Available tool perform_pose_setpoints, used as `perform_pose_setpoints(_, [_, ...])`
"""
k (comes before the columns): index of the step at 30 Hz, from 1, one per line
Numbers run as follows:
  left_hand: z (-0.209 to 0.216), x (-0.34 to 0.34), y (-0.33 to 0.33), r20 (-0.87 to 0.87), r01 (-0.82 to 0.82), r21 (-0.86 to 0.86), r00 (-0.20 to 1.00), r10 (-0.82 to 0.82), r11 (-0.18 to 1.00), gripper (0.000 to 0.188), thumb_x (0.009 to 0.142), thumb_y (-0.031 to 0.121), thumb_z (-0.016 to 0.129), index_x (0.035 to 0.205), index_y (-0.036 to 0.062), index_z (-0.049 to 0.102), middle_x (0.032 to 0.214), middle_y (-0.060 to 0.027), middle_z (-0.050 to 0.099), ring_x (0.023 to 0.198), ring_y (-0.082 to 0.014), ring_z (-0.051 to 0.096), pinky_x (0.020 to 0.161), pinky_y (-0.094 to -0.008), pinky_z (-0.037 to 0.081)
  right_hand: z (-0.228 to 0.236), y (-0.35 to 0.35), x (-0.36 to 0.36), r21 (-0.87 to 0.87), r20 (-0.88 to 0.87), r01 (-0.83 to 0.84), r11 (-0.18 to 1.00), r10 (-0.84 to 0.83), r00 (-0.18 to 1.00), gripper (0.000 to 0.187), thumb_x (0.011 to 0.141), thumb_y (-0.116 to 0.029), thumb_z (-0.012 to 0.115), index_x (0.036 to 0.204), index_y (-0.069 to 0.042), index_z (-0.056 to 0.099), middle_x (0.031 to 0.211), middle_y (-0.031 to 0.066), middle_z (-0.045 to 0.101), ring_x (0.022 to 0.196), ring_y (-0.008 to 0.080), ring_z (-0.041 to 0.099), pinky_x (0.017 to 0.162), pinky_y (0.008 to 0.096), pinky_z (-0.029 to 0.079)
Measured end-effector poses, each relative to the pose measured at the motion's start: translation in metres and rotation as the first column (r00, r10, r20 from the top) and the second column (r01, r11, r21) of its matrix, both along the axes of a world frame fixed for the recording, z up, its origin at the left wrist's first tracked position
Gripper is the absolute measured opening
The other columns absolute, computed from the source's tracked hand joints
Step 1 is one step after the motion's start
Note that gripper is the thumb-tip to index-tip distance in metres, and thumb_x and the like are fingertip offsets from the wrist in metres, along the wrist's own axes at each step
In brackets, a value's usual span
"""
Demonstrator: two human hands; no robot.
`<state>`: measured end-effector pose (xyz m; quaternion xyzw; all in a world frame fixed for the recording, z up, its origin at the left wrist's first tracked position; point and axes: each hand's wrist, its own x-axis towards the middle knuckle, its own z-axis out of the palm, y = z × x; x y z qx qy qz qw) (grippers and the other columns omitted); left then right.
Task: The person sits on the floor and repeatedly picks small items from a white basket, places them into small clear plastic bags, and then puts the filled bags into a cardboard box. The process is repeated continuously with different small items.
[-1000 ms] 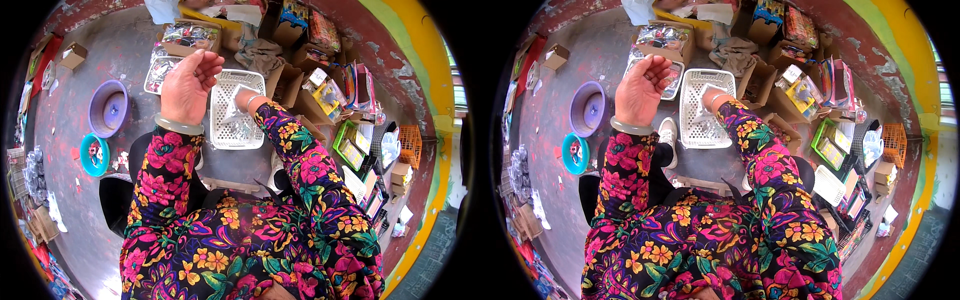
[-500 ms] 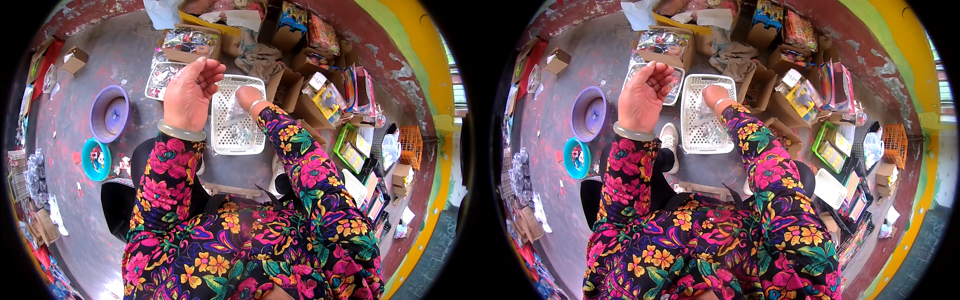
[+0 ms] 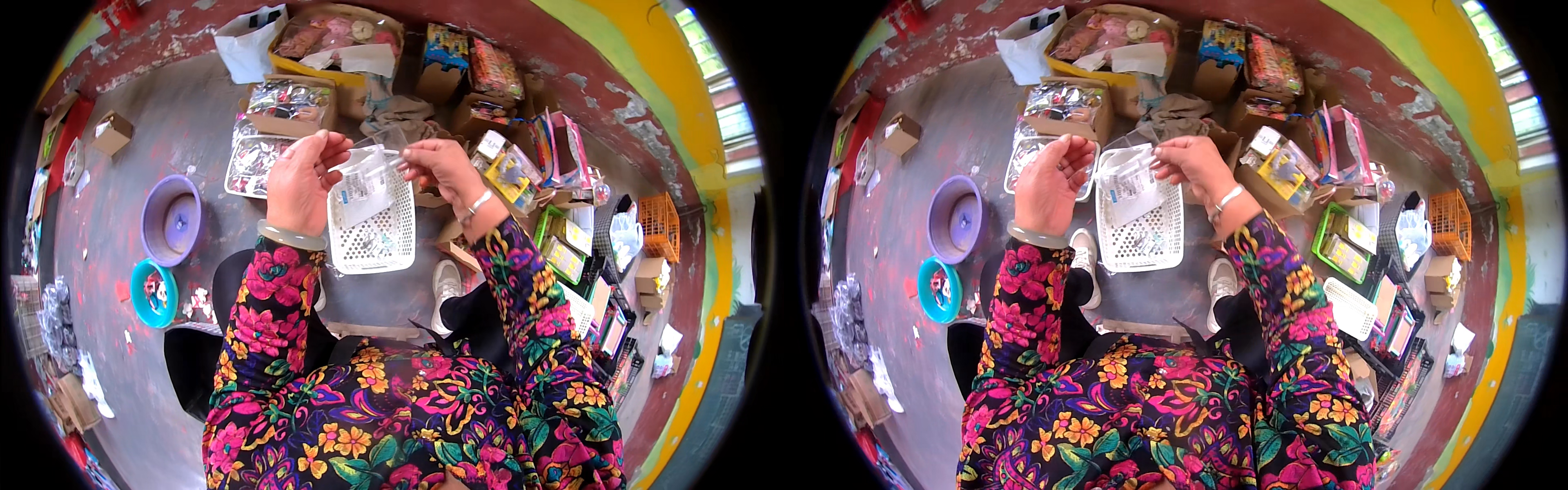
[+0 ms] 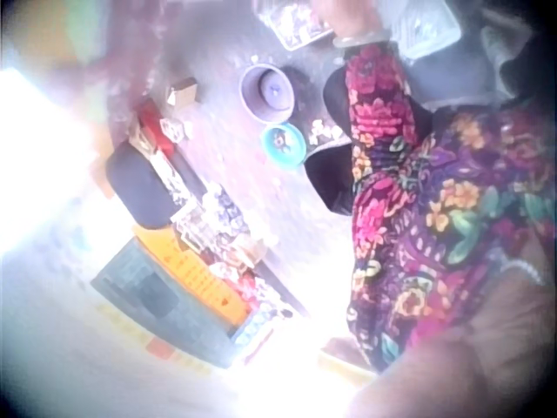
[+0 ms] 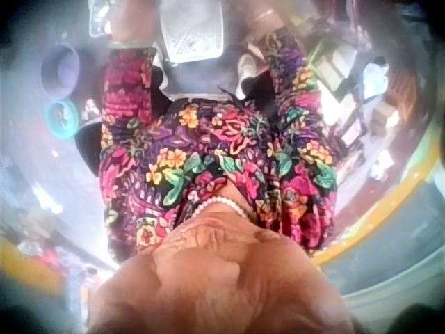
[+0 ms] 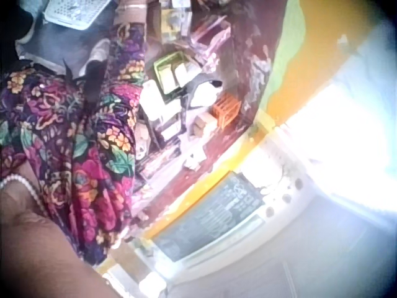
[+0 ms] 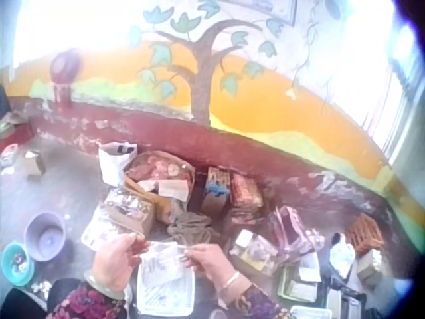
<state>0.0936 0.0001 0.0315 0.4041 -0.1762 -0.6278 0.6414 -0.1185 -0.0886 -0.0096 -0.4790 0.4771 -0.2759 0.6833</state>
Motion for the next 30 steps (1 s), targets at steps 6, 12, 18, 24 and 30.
perform_pose_setpoints(6, [-0.003, -0.029, -0.004, 0.187, 0.185, 0.057, 0.963, -0.193, 0.981, 0.020, 0.087, 0.019, 0.057, 0.102, 0.0063, 0.055, 0.094, -0.0037, 0.062, 0.086, -0.0114, 0.059, 0.058, -0.0189, 0.042, 0.041, 0.049, -0.035, 0.068, 0.159, 0.077, 0.995, -0.087, 0.983, 0.017, 0.081, -0.015, 0.063, 0.088, 0.000, 0.061, 0.075, 0.0077, 0.065, 0.058, 0.0096, 0.061, 0.045, 0.0170, 0.042])
perform_pose_setpoints(12, [-0.010, -0.054, -0.009, 0.317, 0.413, 0.046, 0.857, -0.405, 0.910, 0.014, 0.085, 0.012, 0.058, 0.096, 0.0033, 0.056, 0.080, -0.0034, 0.063, 0.074, -0.0099, 0.061, 0.049, -0.0153, 0.039, 0.049, 0.059, -0.047, -0.008, 0.138, 0.131, 0.991, -0.128, 0.982, 0.017, 0.081, -0.016, 0.063, 0.089, -0.002, 0.062, 0.071, 0.0044, 0.063, 0.055, 0.0080, 0.058, 0.047, 0.0169, 0.041])
perform_pose_setpoints(18, [-0.009, -0.070, -0.014, 0.080, 0.404, 0.009, 0.912, -0.403, 0.915, 0.005, 0.086, 0.006, 0.055, 0.090, 0.0026, 0.054, 0.077, -0.0062, 0.062, 0.073, -0.0119, 0.061, 0.047, -0.0153, 0.039, 0.052, 0.061, -0.059, -0.009, 0.254, 0.206, 0.979, -0.197, 0.947, 0.013, 0.081, -0.015, 0.063, 0.087, -0.004, 0.063, 0.074, 0.0022, 0.063, 0.060, 0.0086, 0.059, 0.050, 0.0181, 0.042])
perform_pose_setpoints(24, [-0.010, -0.088, -0.017, 0.046, 0.404, -0.002, 0.914, -0.403, 0.915, 0.005, 0.085, 0.005, 0.055, 0.089, 0.0028, 0.053, 0.078, -0.0073, 0.062, 0.074, -0.0135, 0.062, 0.046, -0.0153, 0.039, 0.058, 0.066, -0.072, -0.039, 0.254, 0.219, 0.975, -0.203, 0.946, 0.013, 0.081, -0.014, 0.062, 0.089, -0.004, 0.063, 0.077, 0.0012, 0.063, 0.064, 0.0089, 0.059, 0.055, 0.0192, 0.042])
perform_pose_setpoints(30, [-0.001, -0.107, -0.021, 0.401, 0.326, 0.028, 0.863, -0.309, 0.945, 0.018, 0.081, 0.006, 0.061, 0.097, 0.0030, 0.055, 0.090, -0.0033, 0.061, 0.075, -0.0078, 0.058, 0.049, -0.0154, 0.040, 0.059, 0.067, -0.084, -0.251, -0.068, 0.137, 0.958, -0.159, 0.985, 0.015, 0.079, -0.011, 0.059, 0.090, -0.001, 0.062, 0.075, 0.0027, 0.063, 0.067, 0.0101, 0.059, 0.055, 0.0225, 0.042])
